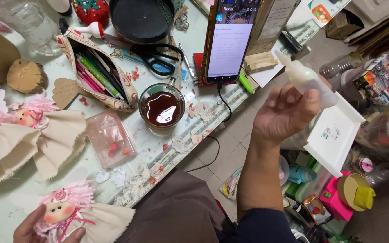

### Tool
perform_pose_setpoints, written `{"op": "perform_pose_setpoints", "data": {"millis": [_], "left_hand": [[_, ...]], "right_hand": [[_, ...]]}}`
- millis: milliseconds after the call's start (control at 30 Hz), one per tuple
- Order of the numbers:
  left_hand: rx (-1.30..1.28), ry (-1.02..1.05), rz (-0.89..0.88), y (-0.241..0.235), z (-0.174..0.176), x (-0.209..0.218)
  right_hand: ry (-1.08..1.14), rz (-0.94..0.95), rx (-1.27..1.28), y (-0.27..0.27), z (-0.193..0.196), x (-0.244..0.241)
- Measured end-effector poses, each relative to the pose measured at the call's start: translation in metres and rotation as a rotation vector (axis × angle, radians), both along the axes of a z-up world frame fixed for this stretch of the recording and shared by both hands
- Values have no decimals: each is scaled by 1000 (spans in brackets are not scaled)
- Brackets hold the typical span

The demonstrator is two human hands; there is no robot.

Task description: Applying glue to the back of handmade angel dolls and organizing them on a workshop table.

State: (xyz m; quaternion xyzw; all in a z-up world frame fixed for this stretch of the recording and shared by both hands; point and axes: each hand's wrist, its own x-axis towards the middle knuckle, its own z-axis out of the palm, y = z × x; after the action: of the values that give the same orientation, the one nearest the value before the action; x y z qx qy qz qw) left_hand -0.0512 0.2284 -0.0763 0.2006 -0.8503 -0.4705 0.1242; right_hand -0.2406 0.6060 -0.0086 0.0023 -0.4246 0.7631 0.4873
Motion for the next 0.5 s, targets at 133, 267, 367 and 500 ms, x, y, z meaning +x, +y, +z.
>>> {"op": "perform_pose_setpoints", "data": {"millis": [133, 267, 367, 500], "left_hand": [[36, 53, -25, 3, 3, -1], [110, 38, -8, 8, 10, -2], [113, 41, -19, 6, 7, -3], [79, 86, -35, -3, -9, 1]], "right_hand": [[-41, 22, -228, 4, -3, -3], [17, 21, -77, 6, -11, 2], [84, 97, -23, 7, -11, 1], [92, 73, 118, 8, -15, -1]]}}
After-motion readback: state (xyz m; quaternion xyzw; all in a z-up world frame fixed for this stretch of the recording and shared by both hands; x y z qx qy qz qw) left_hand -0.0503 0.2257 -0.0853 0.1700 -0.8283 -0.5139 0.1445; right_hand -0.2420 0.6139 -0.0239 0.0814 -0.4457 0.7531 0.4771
